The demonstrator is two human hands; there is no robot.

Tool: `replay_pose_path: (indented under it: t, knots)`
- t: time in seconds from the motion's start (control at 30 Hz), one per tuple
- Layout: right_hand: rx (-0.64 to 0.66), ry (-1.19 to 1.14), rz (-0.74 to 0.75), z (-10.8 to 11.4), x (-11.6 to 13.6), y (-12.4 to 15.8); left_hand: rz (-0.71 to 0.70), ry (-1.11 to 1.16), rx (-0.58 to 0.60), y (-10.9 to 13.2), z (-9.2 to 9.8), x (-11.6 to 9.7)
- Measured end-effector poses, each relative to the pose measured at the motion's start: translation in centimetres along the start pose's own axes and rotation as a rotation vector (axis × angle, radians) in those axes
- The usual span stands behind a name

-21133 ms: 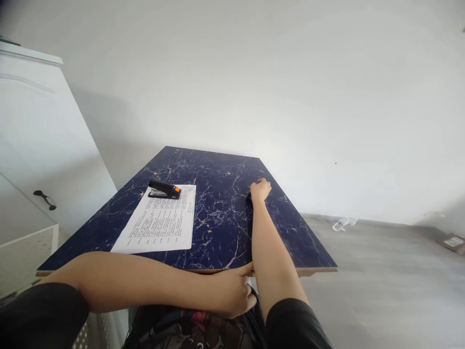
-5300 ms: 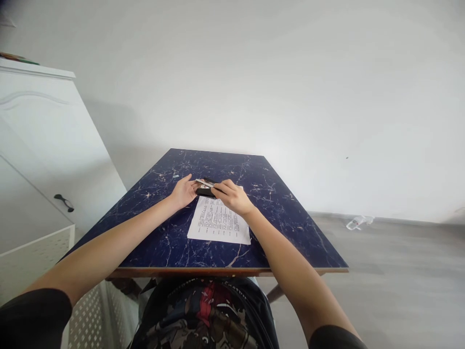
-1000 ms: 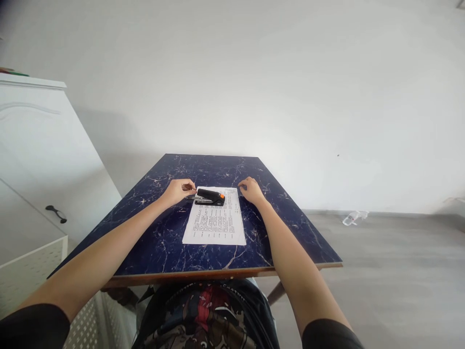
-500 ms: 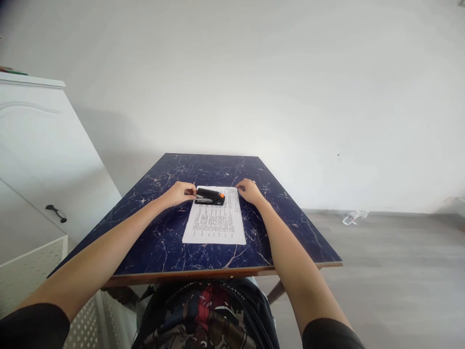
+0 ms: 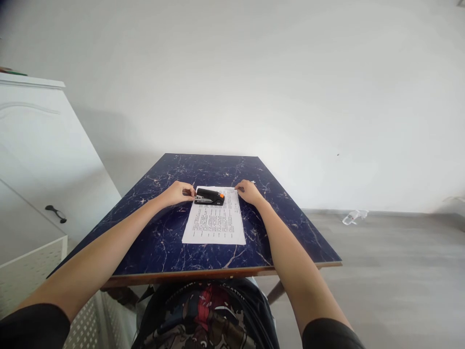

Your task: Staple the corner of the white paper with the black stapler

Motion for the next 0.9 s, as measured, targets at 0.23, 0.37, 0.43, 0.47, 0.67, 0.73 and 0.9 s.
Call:
replay_pose_path:
  t: [0.23,0.37,0.43,0.47,0.67,0.73,0.9]
  knots:
    - [0.016,-0.002,0.006,0.0,0.2,0.1,0.018,-0.031,0.024,0.1,0.1,-0.2]
    - [0.026,-0.001,-0.001,0.1,0.4,0.1,0.052,0.017,0.039,0.0,-0.1,0.3]
    - [0.026,-0.001,0.002,0.0,0.4,0.1,0.063,0.031,0.044,0.0,-0.1,0.5]
    - [0.028,-0.001,0.004,0.0,0.3,0.1,0.064,0.028,0.048,-0.1,-0.1,0.6]
    - [0.027,-0.041,0.003,0.2,0.7,0.1,0.087,0.024,0.156,0.5,1.5,1.1]
    - [0.001,-0.111,-0.019,0.6,1.3,0.2,0.09,0.055,0.174,0.8,2.2,1.3]
    - [0.081,-0.348,-0.008,0.5,4.7,0.3,0.077,0.085,0.152,1.2,2.5,1.8]
Point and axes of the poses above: each hand's wrist, its own y-axis away from the middle knuckle, its own z-axis out of the back of the hand, x = y × z, the point moved 4 cm from there along -y, towards the middle knuckle, and after that the axes turned 1 degree about x, right-handed, at the moved point
